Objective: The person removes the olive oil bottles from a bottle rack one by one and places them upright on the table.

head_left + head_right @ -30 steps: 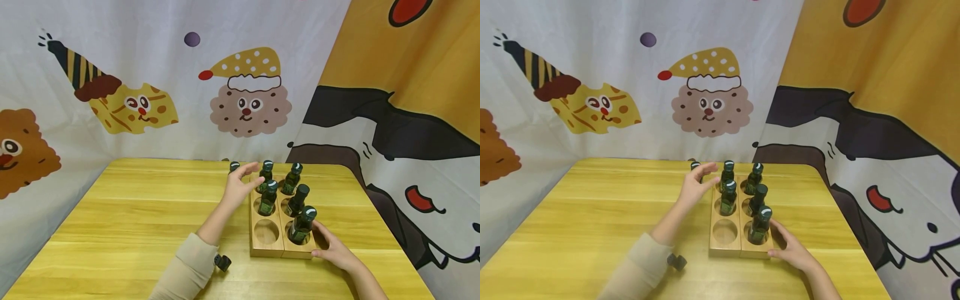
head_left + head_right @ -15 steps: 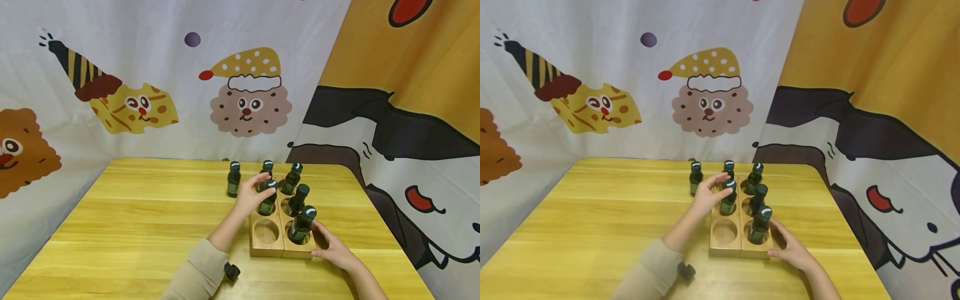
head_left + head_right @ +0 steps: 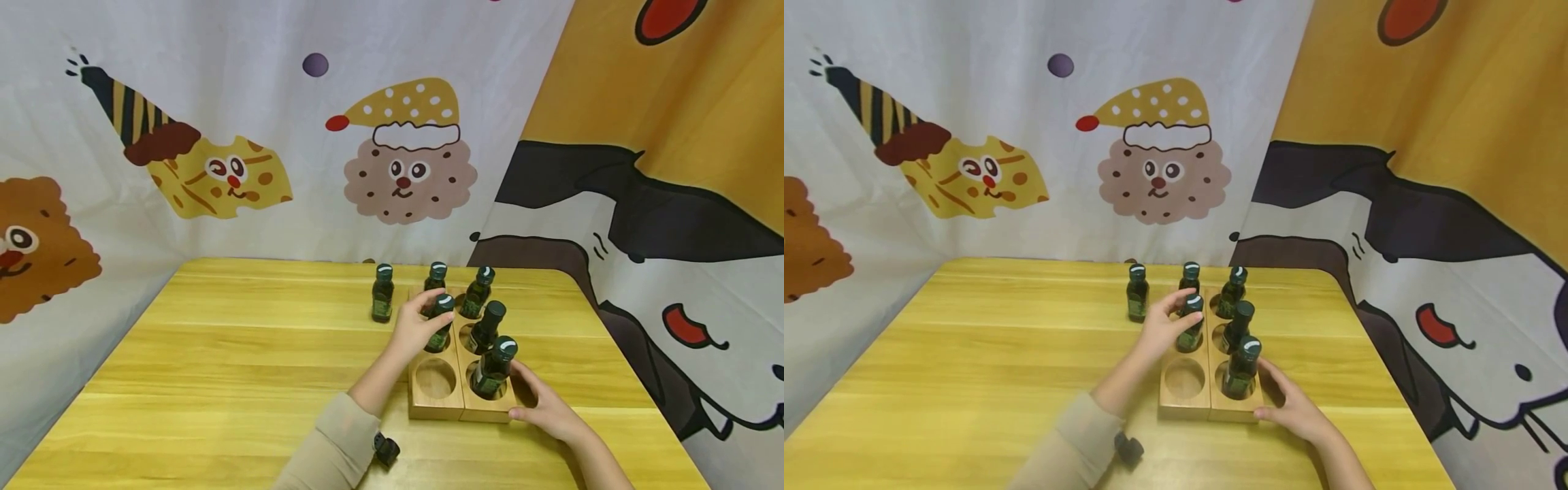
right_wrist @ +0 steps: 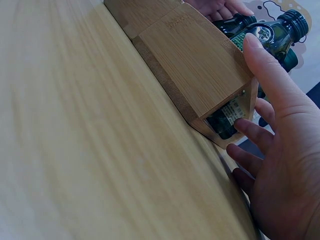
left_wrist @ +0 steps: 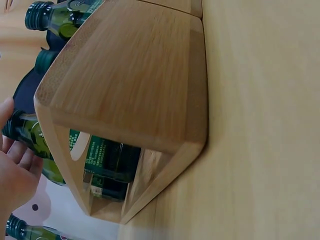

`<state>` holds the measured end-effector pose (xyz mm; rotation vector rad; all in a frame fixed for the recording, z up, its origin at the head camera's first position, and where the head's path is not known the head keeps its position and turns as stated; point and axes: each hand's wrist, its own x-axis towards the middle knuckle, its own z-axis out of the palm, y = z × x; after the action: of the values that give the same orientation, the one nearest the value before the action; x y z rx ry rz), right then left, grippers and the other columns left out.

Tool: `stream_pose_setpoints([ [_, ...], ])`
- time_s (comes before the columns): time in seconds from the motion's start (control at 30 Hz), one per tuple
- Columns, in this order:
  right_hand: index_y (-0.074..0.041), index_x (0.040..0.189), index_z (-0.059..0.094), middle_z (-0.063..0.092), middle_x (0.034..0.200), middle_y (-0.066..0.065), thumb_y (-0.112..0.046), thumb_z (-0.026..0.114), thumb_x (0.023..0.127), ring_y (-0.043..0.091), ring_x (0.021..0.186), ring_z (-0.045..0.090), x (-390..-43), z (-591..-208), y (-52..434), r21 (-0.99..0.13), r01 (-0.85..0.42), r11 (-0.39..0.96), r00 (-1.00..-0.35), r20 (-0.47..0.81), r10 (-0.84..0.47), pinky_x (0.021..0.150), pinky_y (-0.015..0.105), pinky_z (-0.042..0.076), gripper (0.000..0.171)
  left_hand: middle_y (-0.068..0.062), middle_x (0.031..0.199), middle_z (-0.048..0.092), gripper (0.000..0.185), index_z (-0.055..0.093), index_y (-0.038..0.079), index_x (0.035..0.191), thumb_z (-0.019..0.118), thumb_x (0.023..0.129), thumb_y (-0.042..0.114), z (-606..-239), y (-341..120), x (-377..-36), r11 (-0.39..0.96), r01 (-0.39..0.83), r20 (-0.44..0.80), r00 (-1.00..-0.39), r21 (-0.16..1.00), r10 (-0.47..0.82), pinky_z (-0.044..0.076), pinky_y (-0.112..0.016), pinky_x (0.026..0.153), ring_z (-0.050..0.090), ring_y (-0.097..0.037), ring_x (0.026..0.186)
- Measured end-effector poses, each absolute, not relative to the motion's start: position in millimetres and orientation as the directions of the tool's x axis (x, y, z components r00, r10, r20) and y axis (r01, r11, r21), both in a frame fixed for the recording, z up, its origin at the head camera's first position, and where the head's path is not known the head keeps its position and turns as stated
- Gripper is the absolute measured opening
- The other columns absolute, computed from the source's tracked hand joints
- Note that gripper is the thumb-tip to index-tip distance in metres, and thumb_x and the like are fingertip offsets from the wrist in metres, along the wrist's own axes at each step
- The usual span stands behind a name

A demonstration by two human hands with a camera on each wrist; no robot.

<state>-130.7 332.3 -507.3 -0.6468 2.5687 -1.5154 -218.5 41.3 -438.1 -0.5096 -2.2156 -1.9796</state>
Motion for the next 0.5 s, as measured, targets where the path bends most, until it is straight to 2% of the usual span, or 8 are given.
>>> stream_pose_setpoints([
  [0.23, 0.004, 0.148, 0.026, 0.035, 0.142, 0.033, -0.014, 0.077, 0.081, -0.011, 0.125, 0.027, -131.3, -507.1, 333.4, -0.85, -0.318, 0.421, -0.905, 0.138, -0.403, 0.098, 0.007, 0.02, 0.086, -0.006, 0.103, 0.064, 0.038, 0.064, 0.01, 0.123, 0.073, 0.086, 0.012, -434.2, 45.0, -217.0, 0.069, 0.349, 0.338, -0.931, 0.934, 0.141, 0.051, -0.03, 0.07, 0.058, -0.021, 0.096],
  [0.33, 0.005, 0.147, 0.027, 0.035, 0.142, 0.032, -0.014, 0.077, 0.081, -0.011, 0.125, 0.027, -131.2, -507.3, 333.2, -0.847, -0.328, 0.419, -0.901, 0.147, -0.407, 0.099, 0.007, 0.019, 0.086, -0.01, 0.101, 0.064, 0.035, 0.064, 0.004, 0.121, 0.071, 0.086, 0.006, -422.6, 43.9, -209.7, 0.063, 0.353, 0.342, -0.929, 0.934, 0.139, 0.051, -0.029, 0.069, 0.059, -0.024, 0.094],
  [0.5, 0.006, 0.147, 0.026, 0.033, 0.143, 0.033, -0.012, 0.077, 0.081, -0.011, 0.125, 0.027, -130.7, -506.4, 332.4, -0.853, -0.322, 0.412, -0.901, 0.143, -0.408, 0.098, 0.007, 0.019, 0.085, -0.013, 0.099, 0.065, 0.033, 0.064, 0.001, 0.118, 0.071, 0.086, 0.004, -404.0, 39.8, -197.9, 0.063, 0.342, 0.331, -0.933, 0.938, 0.139, 0.051, -0.027, 0.07, 0.06, -0.026, 0.092],
])
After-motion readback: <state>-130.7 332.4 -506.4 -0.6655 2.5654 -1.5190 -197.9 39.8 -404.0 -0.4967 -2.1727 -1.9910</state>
